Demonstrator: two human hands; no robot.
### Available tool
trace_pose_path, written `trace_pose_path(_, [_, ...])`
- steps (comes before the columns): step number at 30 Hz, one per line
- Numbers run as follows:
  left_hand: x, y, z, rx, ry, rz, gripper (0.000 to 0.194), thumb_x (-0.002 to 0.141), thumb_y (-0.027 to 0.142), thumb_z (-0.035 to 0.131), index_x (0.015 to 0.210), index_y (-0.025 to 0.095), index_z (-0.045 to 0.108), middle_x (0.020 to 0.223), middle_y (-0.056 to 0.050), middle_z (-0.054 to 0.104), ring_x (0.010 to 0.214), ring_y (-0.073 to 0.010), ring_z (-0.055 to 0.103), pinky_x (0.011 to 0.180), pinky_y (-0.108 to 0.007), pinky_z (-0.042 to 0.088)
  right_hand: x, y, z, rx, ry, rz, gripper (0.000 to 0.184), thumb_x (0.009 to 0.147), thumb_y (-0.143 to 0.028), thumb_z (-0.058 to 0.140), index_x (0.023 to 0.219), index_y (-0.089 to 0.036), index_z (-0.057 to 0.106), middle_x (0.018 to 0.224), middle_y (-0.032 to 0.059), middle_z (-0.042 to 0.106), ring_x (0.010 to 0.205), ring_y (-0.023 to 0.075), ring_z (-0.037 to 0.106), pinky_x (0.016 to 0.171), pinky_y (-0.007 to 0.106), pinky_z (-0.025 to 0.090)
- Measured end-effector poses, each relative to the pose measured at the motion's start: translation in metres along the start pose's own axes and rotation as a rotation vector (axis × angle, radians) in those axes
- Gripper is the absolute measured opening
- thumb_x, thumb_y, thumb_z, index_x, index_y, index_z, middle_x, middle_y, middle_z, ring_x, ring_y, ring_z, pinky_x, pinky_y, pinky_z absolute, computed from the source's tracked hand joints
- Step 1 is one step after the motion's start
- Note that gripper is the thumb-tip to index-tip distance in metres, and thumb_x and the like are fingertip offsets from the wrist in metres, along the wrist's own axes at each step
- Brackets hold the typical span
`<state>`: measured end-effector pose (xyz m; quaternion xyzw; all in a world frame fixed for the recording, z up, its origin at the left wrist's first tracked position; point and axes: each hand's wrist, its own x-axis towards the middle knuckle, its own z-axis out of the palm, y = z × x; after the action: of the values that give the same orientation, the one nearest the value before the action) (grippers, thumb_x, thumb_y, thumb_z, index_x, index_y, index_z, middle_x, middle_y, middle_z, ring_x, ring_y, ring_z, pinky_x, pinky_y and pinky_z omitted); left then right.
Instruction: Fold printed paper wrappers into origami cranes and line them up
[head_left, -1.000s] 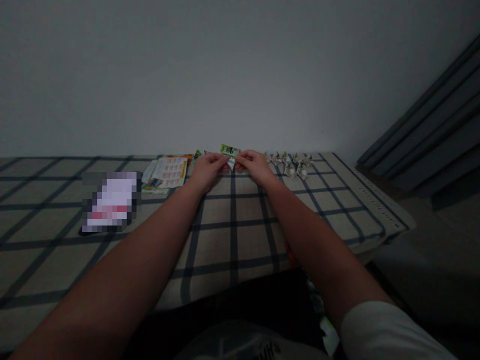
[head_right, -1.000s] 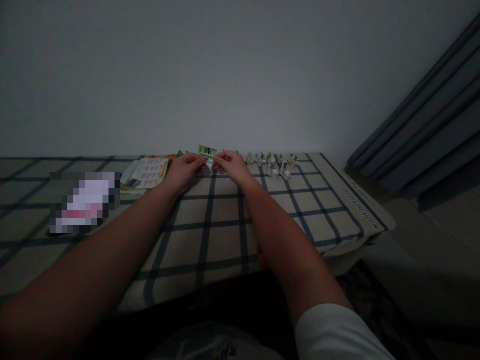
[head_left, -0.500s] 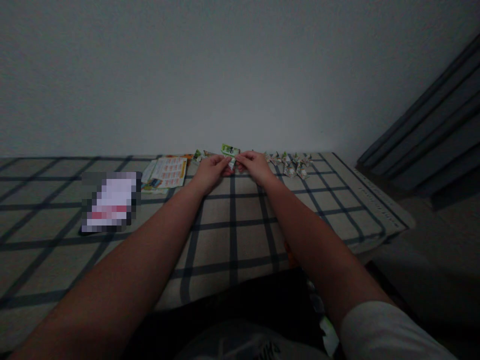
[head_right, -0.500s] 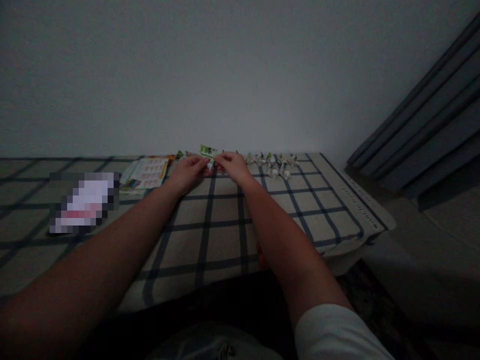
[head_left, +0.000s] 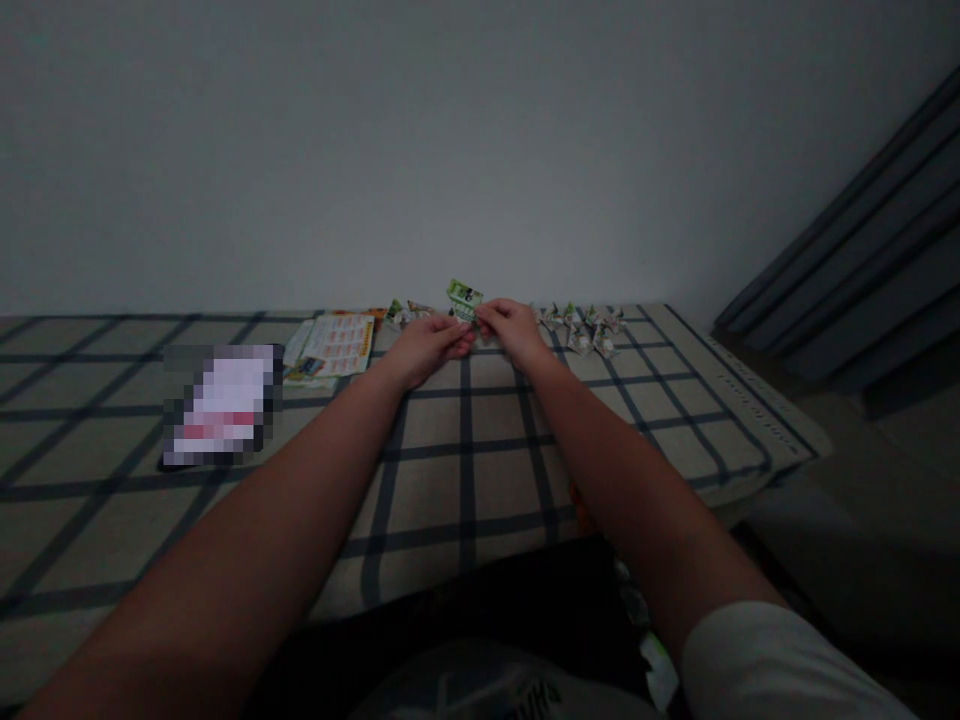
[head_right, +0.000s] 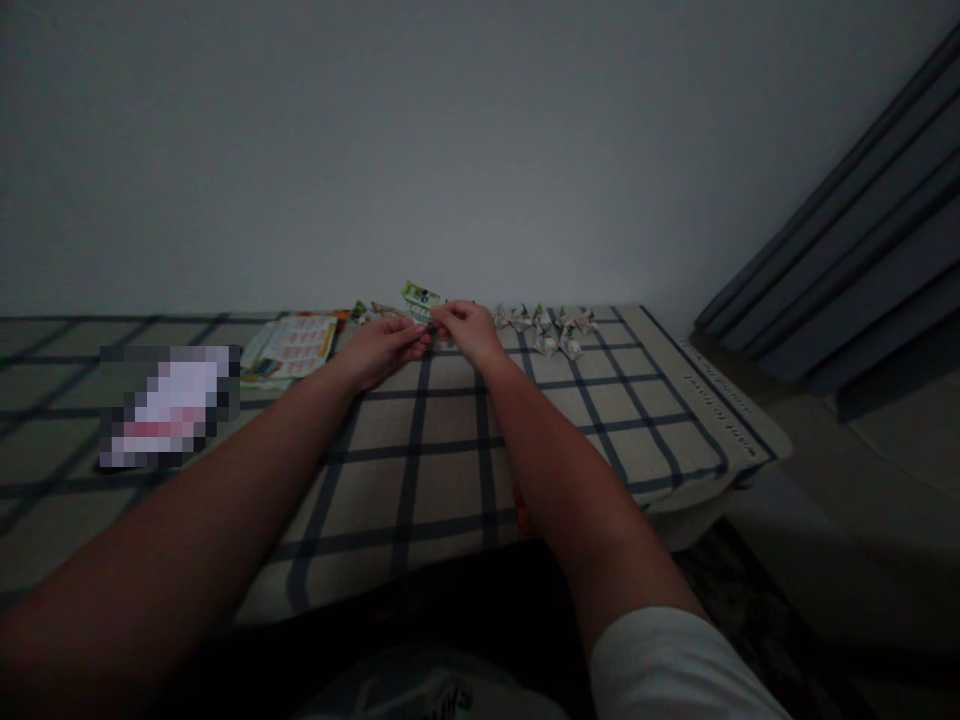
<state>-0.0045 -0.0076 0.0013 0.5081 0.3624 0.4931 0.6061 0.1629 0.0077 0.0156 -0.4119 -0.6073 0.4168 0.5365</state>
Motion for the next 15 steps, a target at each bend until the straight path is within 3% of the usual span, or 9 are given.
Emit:
trace_pose_path(11, [-0.001,-0.0008,0.0039,0.019,0.095,0.084,0.022,0.08,0.033,0.078,0.077,0.014,0.068,0.071,-0.006,0.07,0.059,-0.0124,0.064,0.063,-0.026,0.056,-0.0037,-0.0053,0.0012,-0.025,-0.036,0.004,0.017,0.084,-0.024,0.068,0.069,-0.018,0.063,0.059,-0.0037,0.059,0.056,0.0092,0.052,0.057,0.021,0.043])
trace_pose_path(15, [0.0003,-0.0001,0.0022,0.142,0.131,0.145,0.029,0.079,0.04,0.078,0.076,0.013,0.07,0.07,-0.004,0.071,0.058,-0.0109,0.062,0.062,-0.024,0.054,-0.0028,-0.0041,0.0013,-0.03,-0.042,0.005,0.017,0.085,-0.023,0.067,0.069,-0.017,0.064,0.058,-0.0037,0.059,0.055,0.0088,0.051,0.057,0.021,0.042])
